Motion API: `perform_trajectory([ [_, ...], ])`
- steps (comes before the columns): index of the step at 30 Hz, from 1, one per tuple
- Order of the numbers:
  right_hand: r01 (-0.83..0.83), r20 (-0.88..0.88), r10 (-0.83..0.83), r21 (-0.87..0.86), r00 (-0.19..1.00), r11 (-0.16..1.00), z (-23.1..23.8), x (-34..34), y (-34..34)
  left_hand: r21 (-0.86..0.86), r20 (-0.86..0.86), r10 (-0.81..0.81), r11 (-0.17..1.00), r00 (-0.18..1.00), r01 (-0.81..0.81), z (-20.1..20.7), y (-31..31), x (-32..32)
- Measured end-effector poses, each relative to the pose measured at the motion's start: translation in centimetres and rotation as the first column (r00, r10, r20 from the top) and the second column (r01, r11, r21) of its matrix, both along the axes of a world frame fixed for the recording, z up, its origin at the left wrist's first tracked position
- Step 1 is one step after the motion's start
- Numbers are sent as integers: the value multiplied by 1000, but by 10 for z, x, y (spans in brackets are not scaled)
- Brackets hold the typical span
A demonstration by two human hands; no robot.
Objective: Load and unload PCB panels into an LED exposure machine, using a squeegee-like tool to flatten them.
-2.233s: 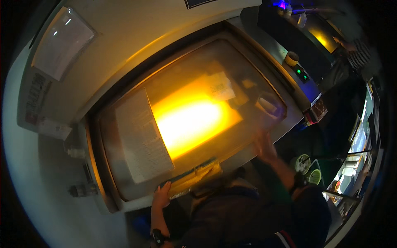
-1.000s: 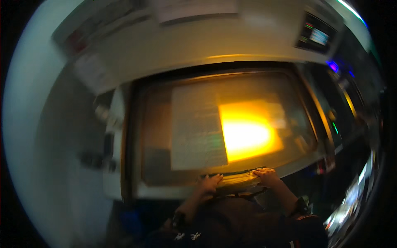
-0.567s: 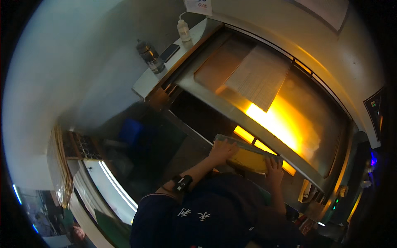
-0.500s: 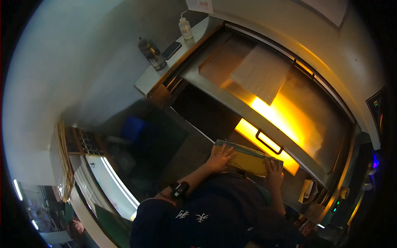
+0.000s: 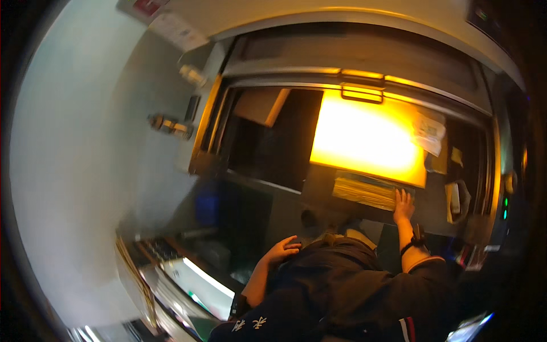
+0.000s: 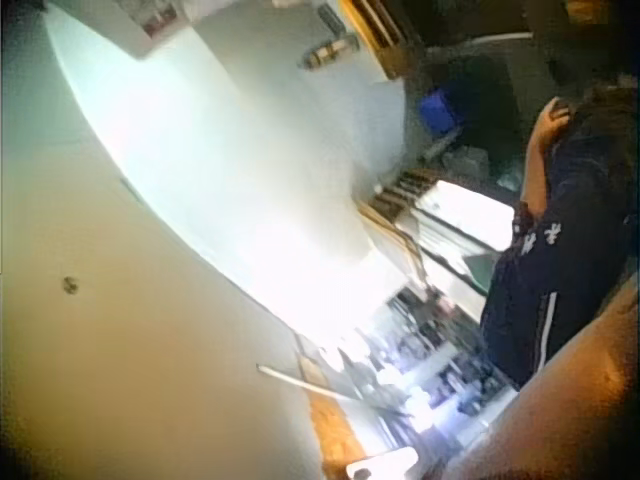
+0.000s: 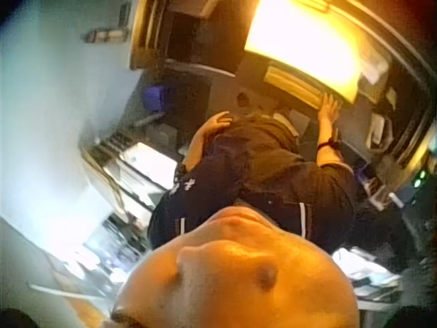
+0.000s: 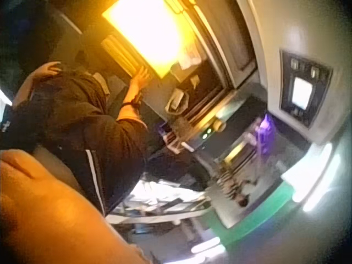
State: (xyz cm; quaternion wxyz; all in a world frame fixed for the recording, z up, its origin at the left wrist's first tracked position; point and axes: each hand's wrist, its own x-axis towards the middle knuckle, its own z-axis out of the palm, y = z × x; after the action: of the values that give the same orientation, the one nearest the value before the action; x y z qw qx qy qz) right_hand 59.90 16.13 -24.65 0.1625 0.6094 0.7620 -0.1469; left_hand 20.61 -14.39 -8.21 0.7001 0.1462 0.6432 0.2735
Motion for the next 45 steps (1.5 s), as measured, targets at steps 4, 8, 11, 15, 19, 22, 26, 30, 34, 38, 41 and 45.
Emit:
perform_trajectory([
  [4, 32, -299, -12, 62, 954, 998, -28, -29, 16, 125, 206, 81, 986, 975, -109, 24, 67, -1],
  [8, -32, -675, 247, 314, 695, 949, 92, -134, 36, 287, 379, 107, 930, 919, -227, 35, 93, -18],
  [11, -89, -654, 354, 402, 668, 911, 165, -183, 37, 344, 500, 102, 888, 860, -306, 33, 92, -49],
  [15, -203, -424, 417, 464, 804, 862, 175, -220, 28, 399, 640, 190, 746, 745, -533, 18, 73, -115],
  [19, -228, -275, 296, 253, 915, 940, 171, -243, -6, 307, 671, 490, 499, 556, -810, -2, 29, -215],
  [22, -83, -147, 96, 92, 985, 992, 162, -275, -42, 204, 619, 643, 423, 451, -883, -58, -28, -319],
  [26, 156, -59, -153, 50, 986, 987, 162, -273, -97, 120, 468, 773, 424, 428, -898, -73, -73, -395],
  [30, 207, -25, -208, -41, 978, 978, 169, -256, -148, 135, 338, 710, 613, 618, -778, -94, -114, -442],
  [34, 252, -28, -250, 102, 968, 962, 253, -275, -183, 120, -57, 451, 889, 891, -442, -92, -121, -452],
  [38, 164, -17, -166, 284, 986, 945, 341, -279, -184, 443, -491, 292, 895, 820, -54, -126, -86, -444],
  [41, 178, 7, -192, 335, 981, 925, 404, -282, -178, 646, -502, 280, 751, 818, 139, -73, -14, -409],
  [45, 105, 51, -140, 426, 989, 899, 481, -308, -162, 703, -631, 270, 595, 727, 389, -17, 103, -353],
])
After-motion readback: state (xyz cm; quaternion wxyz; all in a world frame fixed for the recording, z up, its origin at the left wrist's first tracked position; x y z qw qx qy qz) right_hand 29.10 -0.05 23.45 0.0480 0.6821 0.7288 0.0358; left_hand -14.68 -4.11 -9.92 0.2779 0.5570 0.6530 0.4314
